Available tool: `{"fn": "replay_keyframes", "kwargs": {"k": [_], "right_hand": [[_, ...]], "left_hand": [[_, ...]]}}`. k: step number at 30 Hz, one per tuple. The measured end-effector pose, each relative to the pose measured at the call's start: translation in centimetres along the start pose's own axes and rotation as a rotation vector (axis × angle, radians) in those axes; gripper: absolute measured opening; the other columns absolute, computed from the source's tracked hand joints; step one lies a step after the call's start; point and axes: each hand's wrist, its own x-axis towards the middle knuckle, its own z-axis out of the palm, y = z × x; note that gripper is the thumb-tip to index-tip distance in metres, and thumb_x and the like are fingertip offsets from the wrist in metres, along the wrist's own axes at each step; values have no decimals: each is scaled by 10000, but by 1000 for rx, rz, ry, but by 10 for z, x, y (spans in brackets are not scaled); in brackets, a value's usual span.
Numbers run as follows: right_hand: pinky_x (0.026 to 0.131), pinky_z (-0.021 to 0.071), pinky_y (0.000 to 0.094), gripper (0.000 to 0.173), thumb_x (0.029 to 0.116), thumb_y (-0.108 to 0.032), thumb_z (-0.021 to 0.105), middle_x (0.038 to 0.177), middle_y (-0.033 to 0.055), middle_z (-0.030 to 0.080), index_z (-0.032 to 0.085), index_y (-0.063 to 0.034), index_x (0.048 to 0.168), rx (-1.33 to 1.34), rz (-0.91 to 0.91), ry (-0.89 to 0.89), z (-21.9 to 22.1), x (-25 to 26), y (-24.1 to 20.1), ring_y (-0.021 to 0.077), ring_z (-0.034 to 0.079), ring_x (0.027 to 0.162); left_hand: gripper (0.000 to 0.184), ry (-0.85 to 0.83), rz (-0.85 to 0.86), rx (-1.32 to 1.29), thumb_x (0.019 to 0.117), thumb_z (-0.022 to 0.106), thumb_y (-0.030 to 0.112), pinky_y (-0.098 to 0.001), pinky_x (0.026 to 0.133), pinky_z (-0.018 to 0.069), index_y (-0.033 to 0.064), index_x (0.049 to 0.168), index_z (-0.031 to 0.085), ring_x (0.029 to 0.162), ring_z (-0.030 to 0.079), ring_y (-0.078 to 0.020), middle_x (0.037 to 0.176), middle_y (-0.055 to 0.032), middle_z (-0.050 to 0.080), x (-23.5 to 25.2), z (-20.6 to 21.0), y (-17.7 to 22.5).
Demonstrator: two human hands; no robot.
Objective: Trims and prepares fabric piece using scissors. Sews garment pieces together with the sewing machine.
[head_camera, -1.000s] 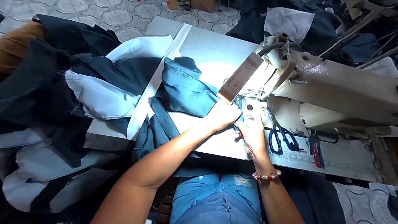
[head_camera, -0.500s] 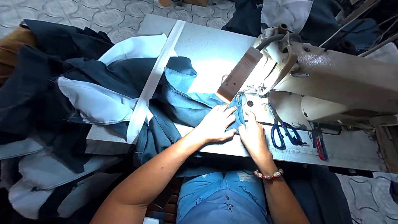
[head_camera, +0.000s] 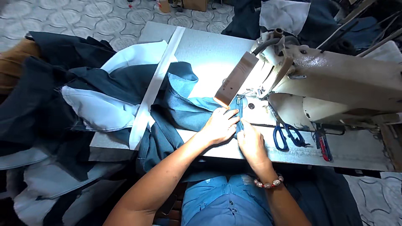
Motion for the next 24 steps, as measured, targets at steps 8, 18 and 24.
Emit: {"fn": "replay_keyframes", "kwargs": {"k": [8, 18, 24], "right_hand": [[989, 489, 549, 451, 1058, -103, 461, 1354, 236, 630, 496, -4, 1496, -246, 75, -223, -4, -2, -11, 414, 610, 1247], [824, 547, 538, 232, 962, -75, 575, 977, 202, 723, 764, 19, 1061, 68, -233, 155, -4, 17, 43, 384, 696, 935], [793, 491, 541, 393, 962, -59, 576, 996, 206, 635, 732, -188, 1299, -55, -300, 200, 6, 42, 56, 407, 615, 964]], "left_hand": [[360, 110, -10, -94, 954, 446, 149, -634, 1120, 373, -28, 1059, 741, 1319, 569, -428, 1277, -213, 685, -15, 6, 21], [418, 116, -46, 17, 970, 436, 180, -556, 1049, 440, 26, 1238, 718, 1251, 600, -387, 1287, -208, 664, -6, 11, 19], [425, 114, -54, 35, 975, 430, 187, -560, 1053, 435, 40, 1256, 712, 1252, 599, -381, 1292, -198, 662, -7, 13, 20]]}}
